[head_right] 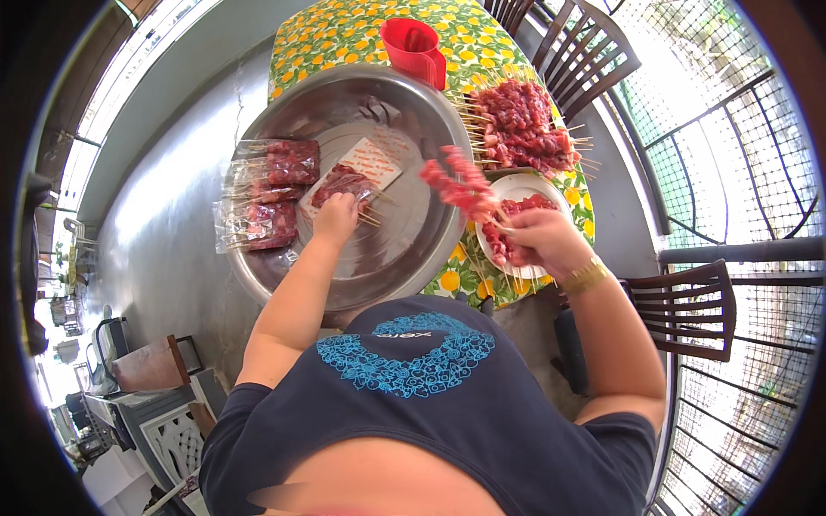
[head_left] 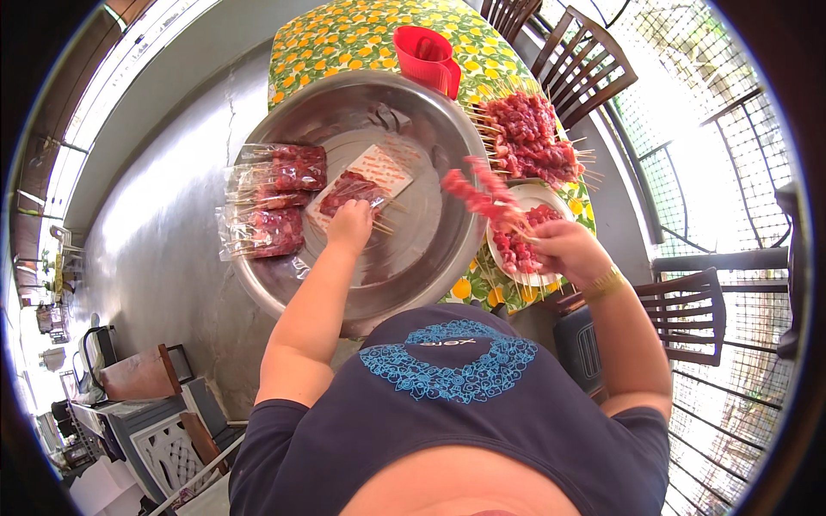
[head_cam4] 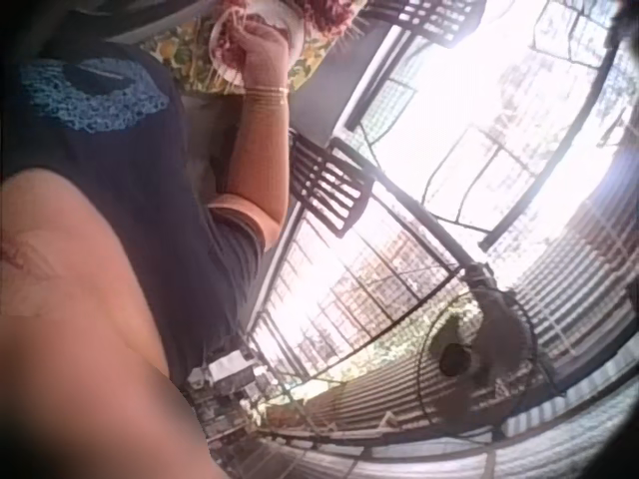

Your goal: The person threads pieces of raw meat onto wooden skewers and places them into clear plastic bags. The person repeatedly picks up meat pieces, inserts them onto skewers, and packs the completed skewers into bags on a metal tray.

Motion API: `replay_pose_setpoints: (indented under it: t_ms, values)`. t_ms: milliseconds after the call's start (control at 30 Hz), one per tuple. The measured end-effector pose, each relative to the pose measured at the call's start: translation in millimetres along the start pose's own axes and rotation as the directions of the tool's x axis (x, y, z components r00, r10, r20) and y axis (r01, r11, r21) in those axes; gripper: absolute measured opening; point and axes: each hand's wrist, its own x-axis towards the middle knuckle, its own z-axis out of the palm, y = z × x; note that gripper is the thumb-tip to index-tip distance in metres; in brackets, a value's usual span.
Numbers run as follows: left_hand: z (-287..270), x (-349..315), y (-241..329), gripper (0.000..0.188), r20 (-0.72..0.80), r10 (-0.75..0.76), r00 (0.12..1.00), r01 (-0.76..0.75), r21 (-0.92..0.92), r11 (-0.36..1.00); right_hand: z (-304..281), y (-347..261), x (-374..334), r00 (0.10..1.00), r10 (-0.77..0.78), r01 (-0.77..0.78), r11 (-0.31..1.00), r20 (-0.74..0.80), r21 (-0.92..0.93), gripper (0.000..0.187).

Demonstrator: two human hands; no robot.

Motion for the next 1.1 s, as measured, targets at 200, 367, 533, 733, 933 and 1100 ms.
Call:
replay_pose_setpoints:
  t_ms: [200,367,533,733,933,1100]
  values:
    - [-7.6,0.6,-6.9,0.015,0.098,-0.071,0.993,0.085,-0.146,0.986,80.2,-11.2,106.0,0.934,0.328,-0.292,0.929,0.142,-0.227,0.008]
    - [-5.1,-0.3,-9.3,0.014,0.096,-0.094,0.991,0.108,-0.151,0.983,126.4,9.8,168.9,0.884,0.465,-0.434,0.853,0.043,-0.291,0.003]
    - [-7.0,-3.8,-5.4,0.01,0.033,-0.071,0.997,0.074,-0.118,0.99,139.8,25.1,210.5,0.878,0.479,-0.448,0.83,0.012,-0.332,0.006]
    - [-8.8,-8.8,8.0,0.011,0.008,-0.028,1.0,0.029,-0.088,0.996,149.7,72.2,283.5,0.928,0.364,-0.282,0.831,0.085,-0.479,0.014]
    - [0.6,-13.6,7.8,0.013,0.01,0.005,1.0,-0.004,-0.069,0.998,170.1,94.8,357.9,0.961,0.076,0.249,0.18,0.266,-0.952,0.019]
    - [17.0,-18.0,6.4,0.013,0.045,0.056,0.997,-0.054,-0.041,0.998,185.1,74.7,336.1,0.877,0.125,0.465,-0.471,0.465,-0.75,0.024]
